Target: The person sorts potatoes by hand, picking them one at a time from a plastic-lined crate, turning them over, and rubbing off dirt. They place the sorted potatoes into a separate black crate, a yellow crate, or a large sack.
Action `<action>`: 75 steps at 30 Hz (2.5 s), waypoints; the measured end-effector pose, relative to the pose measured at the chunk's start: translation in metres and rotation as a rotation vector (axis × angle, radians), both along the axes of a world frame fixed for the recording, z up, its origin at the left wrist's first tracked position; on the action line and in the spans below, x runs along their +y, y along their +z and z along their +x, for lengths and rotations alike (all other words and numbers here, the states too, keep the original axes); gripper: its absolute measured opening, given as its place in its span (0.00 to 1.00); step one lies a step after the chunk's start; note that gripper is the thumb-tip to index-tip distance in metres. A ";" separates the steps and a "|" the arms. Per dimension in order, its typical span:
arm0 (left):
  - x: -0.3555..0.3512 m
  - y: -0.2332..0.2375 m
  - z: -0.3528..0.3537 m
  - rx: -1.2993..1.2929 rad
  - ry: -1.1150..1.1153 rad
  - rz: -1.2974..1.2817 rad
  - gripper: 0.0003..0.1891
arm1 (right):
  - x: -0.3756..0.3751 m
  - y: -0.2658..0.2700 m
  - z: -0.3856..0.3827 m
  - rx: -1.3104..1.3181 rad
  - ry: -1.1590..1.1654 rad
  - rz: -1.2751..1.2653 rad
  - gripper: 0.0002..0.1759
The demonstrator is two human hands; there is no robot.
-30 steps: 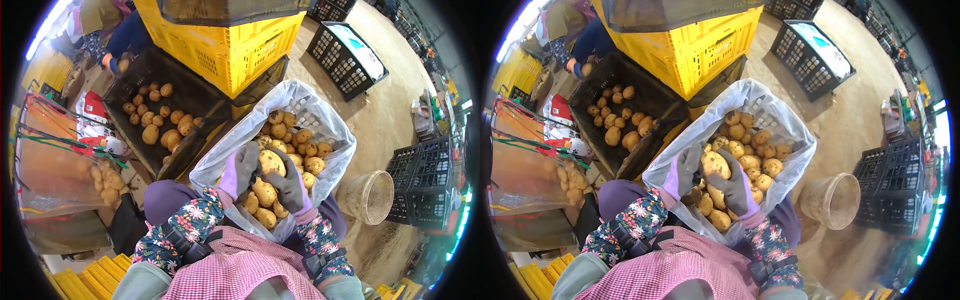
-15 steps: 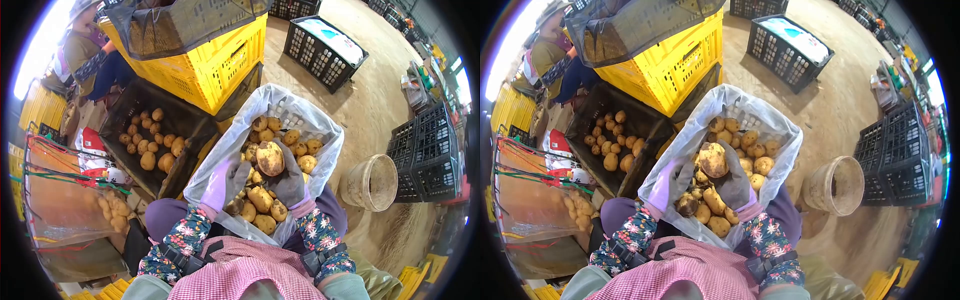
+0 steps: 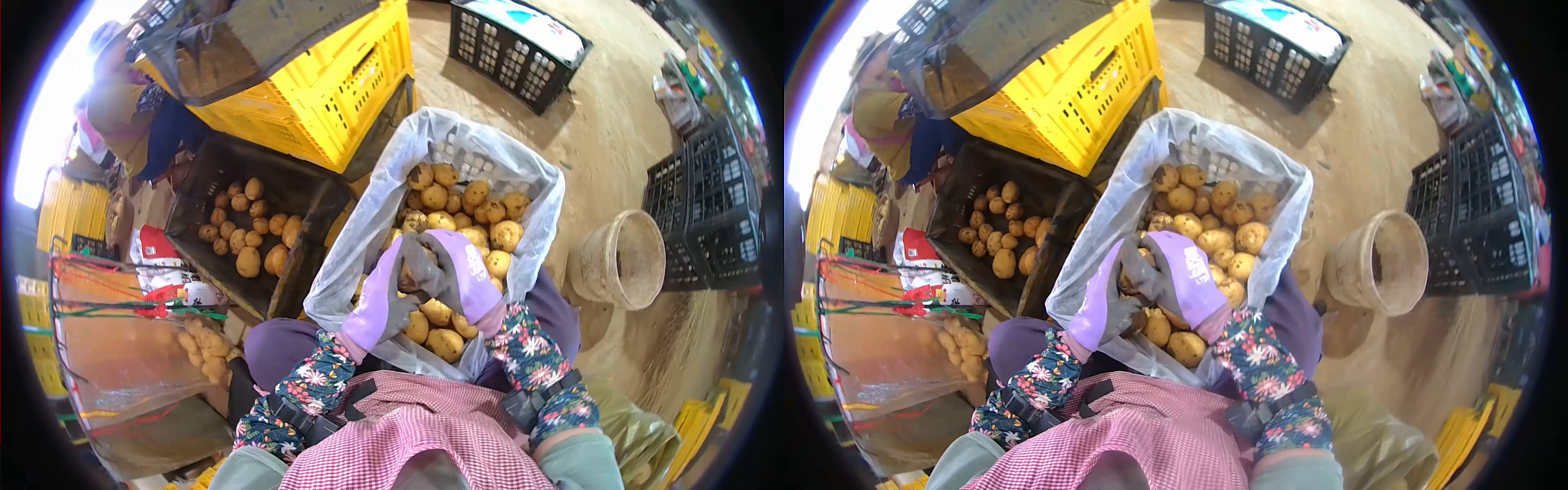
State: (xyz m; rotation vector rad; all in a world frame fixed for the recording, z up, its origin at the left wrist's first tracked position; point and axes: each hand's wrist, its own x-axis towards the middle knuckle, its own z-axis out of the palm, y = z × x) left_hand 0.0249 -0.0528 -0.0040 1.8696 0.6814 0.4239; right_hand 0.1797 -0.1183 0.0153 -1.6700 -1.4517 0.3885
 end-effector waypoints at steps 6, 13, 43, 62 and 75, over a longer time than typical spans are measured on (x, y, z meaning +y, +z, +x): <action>0.000 0.027 0.003 -0.121 0.048 -0.385 0.40 | 0.001 0.002 0.009 1.117 -0.182 -0.270 0.16; 0.014 0.017 -0.008 -0.166 -0.024 -0.426 0.51 | 0.004 0.000 0.000 0.947 0.048 -0.204 0.22; -0.001 0.013 -0.007 0.206 -0.088 -0.054 0.49 | -0.002 -0.016 -0.014 0.150 -0.128 -0.331 0.28; -0.009 -0.007 -0.011 -0.511 -0.071 -0.724 0.28 | -0.008 0.004 -0.010 0.131 0.132 -0.373 0.31; -0.009 0.008 -0.007 -0.471 0.349 -1.384 0.27 | -0.010 -0.012 -0.017 0.012 0.064 -0.220 0.24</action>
